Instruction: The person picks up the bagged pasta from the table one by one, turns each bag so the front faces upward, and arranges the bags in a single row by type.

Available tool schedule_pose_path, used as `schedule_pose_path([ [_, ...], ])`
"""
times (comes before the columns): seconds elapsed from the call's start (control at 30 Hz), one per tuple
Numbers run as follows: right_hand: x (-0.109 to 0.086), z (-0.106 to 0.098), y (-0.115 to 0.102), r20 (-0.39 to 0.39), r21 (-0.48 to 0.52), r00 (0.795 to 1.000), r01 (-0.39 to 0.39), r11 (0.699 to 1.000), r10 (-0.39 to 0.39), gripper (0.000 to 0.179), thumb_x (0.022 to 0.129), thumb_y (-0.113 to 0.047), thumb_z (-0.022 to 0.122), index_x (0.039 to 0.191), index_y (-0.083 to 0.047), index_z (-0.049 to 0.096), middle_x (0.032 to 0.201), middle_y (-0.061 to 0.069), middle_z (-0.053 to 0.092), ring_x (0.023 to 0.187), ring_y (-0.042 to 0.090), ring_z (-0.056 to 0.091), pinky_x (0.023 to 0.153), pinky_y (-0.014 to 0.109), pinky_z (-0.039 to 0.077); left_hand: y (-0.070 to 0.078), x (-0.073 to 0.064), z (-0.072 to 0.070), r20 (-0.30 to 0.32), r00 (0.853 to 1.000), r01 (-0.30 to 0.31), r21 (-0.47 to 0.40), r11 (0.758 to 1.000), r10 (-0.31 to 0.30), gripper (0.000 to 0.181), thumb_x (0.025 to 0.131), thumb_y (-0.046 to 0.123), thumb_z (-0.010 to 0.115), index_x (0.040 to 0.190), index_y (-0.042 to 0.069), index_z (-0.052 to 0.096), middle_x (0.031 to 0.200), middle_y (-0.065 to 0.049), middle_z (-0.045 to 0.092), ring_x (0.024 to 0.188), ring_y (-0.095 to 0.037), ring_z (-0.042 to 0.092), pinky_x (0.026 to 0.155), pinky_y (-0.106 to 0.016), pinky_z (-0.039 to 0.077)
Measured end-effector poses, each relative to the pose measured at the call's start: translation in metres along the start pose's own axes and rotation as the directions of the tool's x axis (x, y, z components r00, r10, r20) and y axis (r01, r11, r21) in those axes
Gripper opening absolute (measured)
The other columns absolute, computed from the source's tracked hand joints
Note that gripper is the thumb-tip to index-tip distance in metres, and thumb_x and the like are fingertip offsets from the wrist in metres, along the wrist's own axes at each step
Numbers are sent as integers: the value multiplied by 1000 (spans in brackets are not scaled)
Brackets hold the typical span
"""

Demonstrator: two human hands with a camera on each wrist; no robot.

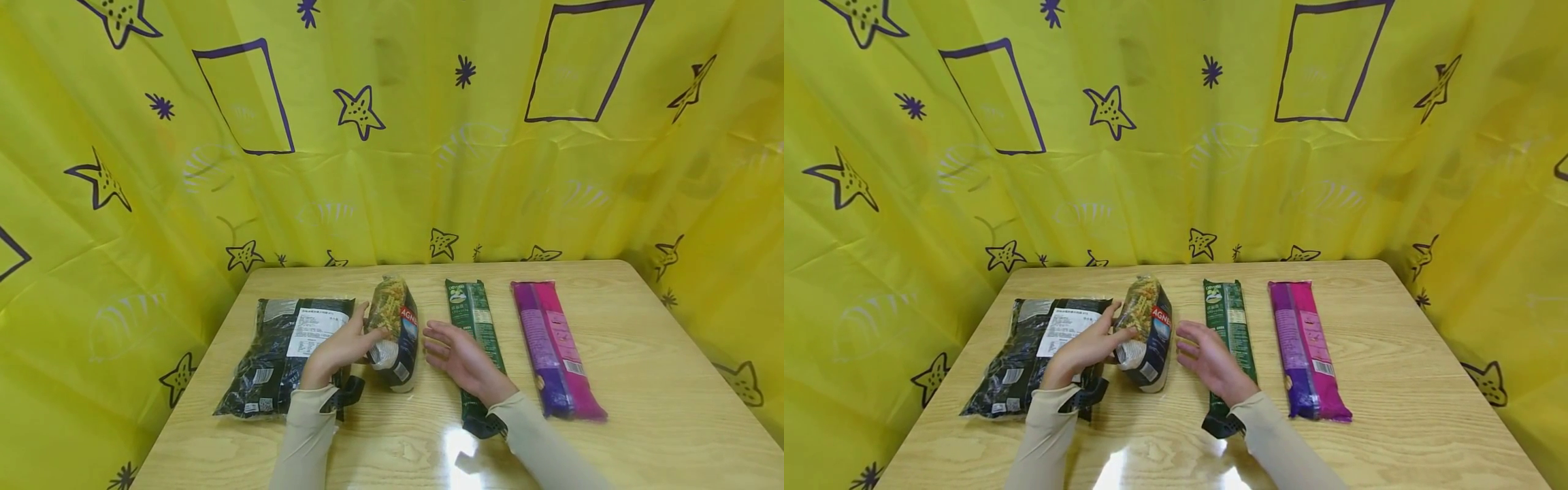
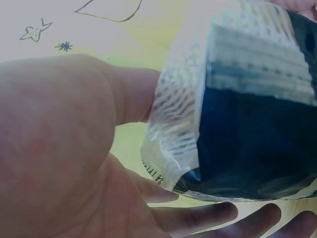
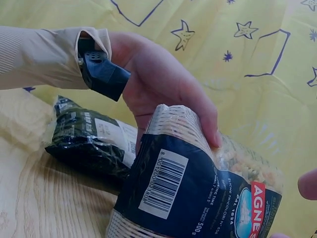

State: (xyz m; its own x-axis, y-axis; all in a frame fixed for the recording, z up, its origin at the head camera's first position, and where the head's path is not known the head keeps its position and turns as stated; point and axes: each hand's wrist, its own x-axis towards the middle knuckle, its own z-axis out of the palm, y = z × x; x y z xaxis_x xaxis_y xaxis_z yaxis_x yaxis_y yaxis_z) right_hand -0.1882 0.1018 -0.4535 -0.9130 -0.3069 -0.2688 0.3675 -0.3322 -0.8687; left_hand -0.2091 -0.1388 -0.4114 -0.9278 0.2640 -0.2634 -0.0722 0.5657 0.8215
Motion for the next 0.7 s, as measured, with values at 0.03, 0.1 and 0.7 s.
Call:
schedule_pose_path([
  [0.03,0,0,0,1,-2,1000,-1,1000,1,48,109,-27,45,146,2,35,165,28,23,155,46,24,130,56,23,0,0,0,2,1000,2,2,1000,-2,95,100,41,60,166,5,2,168,-30,22,153,-47,31,125,-62,30],
  [0.1,1,0,1,0,1,1000,-3,1000,3,46,109,-27,45,144,2,37,165,28,23,155,46,24,130,56,23,-1,0,-1,4,1000,9,4,1000,-9,96,100,42,60,166,5,2,168,-30,22,153,-47,31,124,-63,31],
  [0.7,1,1,9,6,7,1000,-22,1000,22,43,109,-24,45,142,3,40,164,31,23,155,50,22,129,58,23,-7,1,-5,-8,999,37,13,999,-37,89,99,30,55,167,7,2,158,-29,41,71,-19,59,71,-40,54],
])
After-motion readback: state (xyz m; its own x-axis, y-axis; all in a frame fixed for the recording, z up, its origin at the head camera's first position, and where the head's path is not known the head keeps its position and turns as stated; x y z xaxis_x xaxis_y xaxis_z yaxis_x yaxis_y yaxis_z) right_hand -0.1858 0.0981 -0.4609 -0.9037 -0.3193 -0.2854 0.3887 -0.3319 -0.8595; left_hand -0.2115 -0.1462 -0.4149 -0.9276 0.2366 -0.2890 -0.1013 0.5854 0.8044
